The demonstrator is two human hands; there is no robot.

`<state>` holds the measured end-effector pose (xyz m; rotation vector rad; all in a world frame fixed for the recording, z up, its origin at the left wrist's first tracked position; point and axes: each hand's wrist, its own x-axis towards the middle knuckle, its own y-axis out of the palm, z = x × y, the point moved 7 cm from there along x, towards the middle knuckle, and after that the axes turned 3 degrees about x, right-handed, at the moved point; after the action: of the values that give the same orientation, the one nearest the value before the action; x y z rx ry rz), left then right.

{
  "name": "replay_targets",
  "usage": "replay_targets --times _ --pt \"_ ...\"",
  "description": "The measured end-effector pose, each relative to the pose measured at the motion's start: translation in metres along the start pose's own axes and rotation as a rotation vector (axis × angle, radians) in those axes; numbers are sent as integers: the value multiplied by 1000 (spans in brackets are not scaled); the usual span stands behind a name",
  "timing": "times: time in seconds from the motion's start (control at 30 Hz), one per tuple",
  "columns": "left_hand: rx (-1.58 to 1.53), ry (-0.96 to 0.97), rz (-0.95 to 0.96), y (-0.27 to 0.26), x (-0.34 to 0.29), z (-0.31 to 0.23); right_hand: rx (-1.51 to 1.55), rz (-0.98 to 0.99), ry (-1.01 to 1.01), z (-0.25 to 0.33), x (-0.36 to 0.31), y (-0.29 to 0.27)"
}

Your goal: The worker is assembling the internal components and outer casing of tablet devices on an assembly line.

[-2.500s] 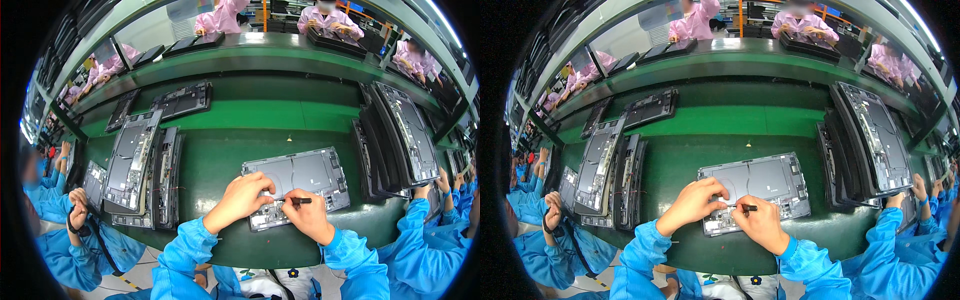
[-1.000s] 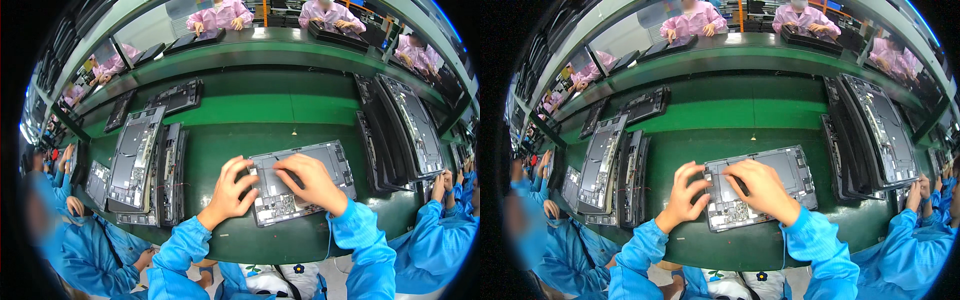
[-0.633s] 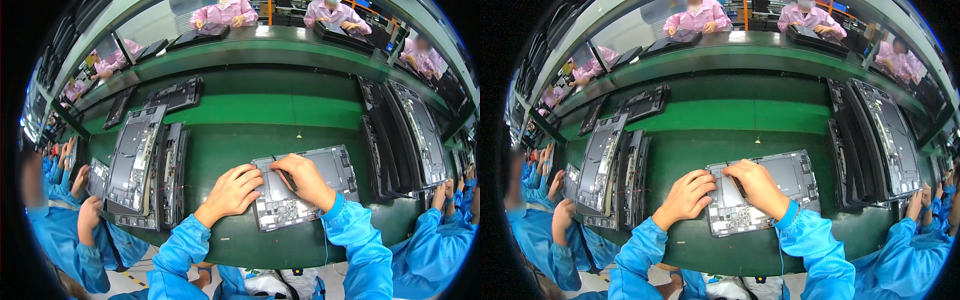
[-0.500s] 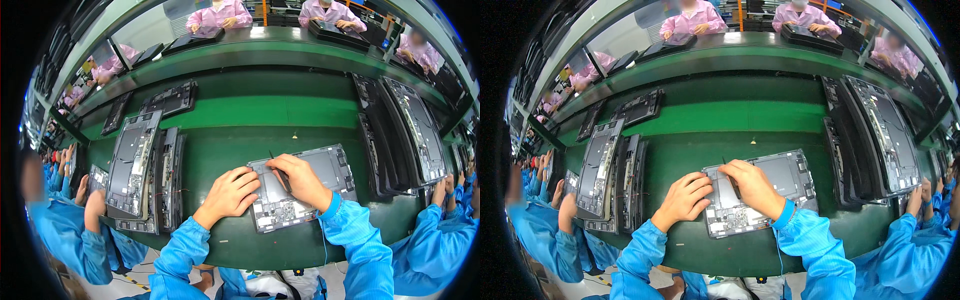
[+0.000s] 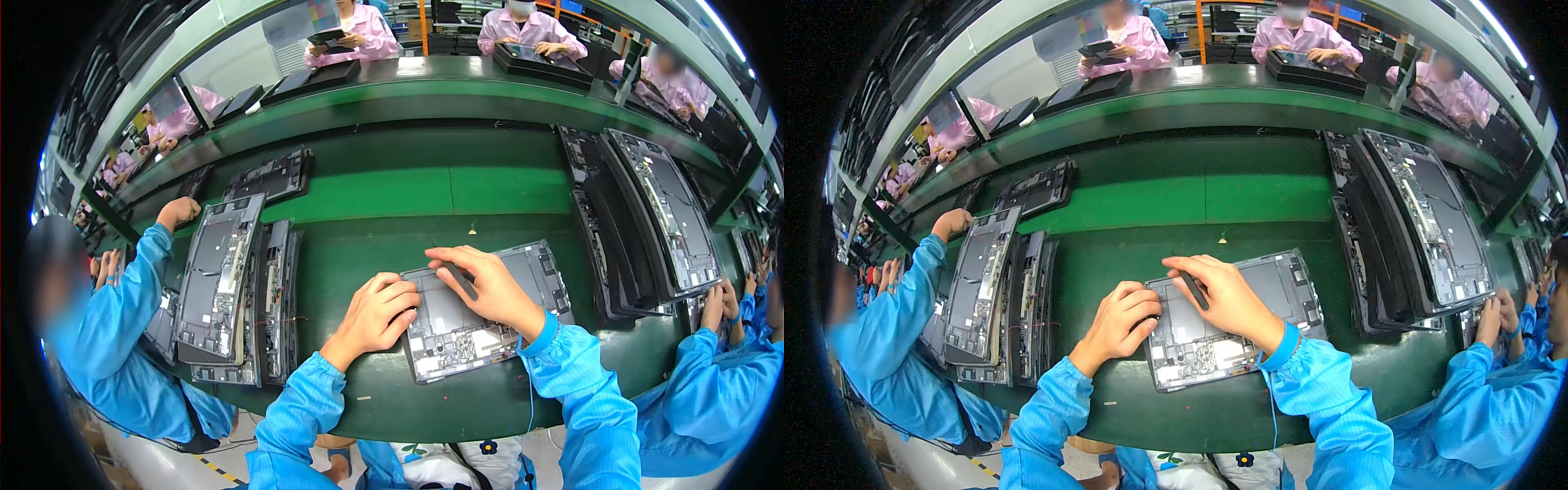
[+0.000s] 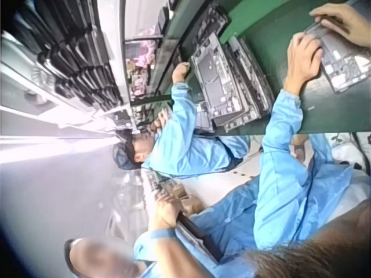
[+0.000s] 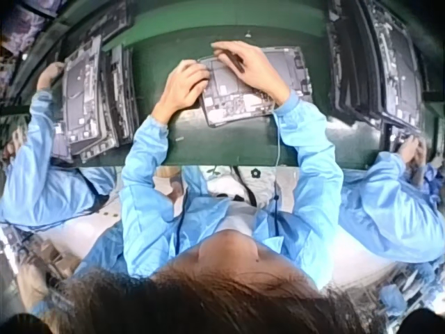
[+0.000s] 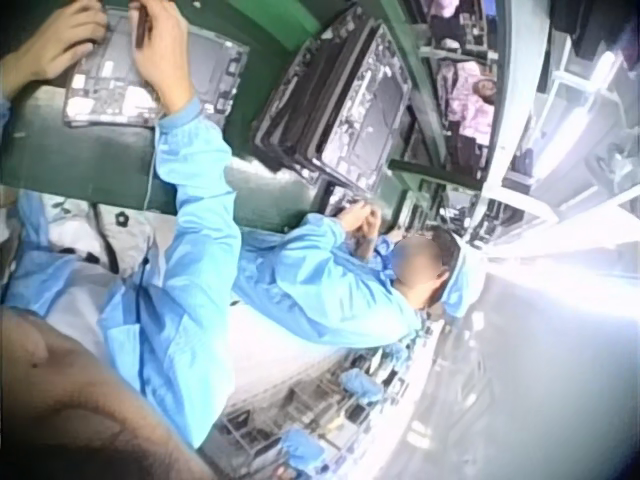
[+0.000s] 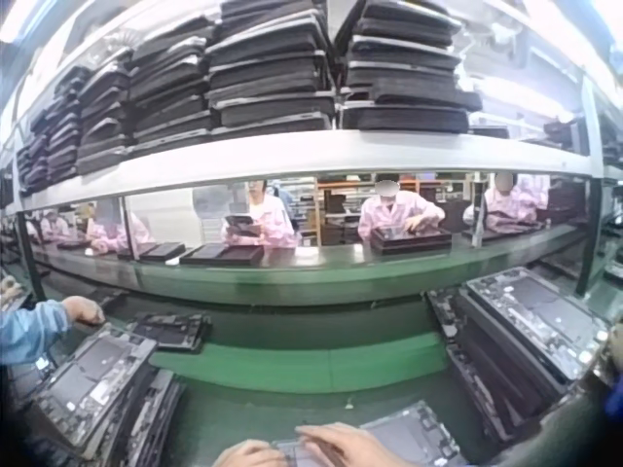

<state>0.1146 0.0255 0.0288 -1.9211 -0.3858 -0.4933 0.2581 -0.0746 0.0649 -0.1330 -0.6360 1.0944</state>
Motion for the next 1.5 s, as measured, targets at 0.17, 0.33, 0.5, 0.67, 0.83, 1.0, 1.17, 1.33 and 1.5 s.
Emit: replay_targets --times 0.17,0.33,0.5,0.67,0.83,1.0,1.17,1.33,1.5 --pt "53 61 5 1 3 -8 146 69 48 -28 9 8" --pt "62 44 29 0 -1 -6 203 154 175 -40 4 14" --pt "68 56 33 1 0 -7 178 149 150 -40 4 15" --pt "66 51 21 1 1 -7 177 128 118 -38 3 14" --pt "83 40 26 1 2 -9 103 117 92 -38 5 15" --pt "89 41 14 -1 2 -11 -20 78 39 -31 7 11" --pt "81 26 -2 -3 0 -12 -61 67 63 -32 7 10" --pt "71 11 -26 0 -3 -10 -71 68 68 -30 1 12" --pt "54 -30 -61 -6 -5 -13 -119 7 -56 -5 -9 12"
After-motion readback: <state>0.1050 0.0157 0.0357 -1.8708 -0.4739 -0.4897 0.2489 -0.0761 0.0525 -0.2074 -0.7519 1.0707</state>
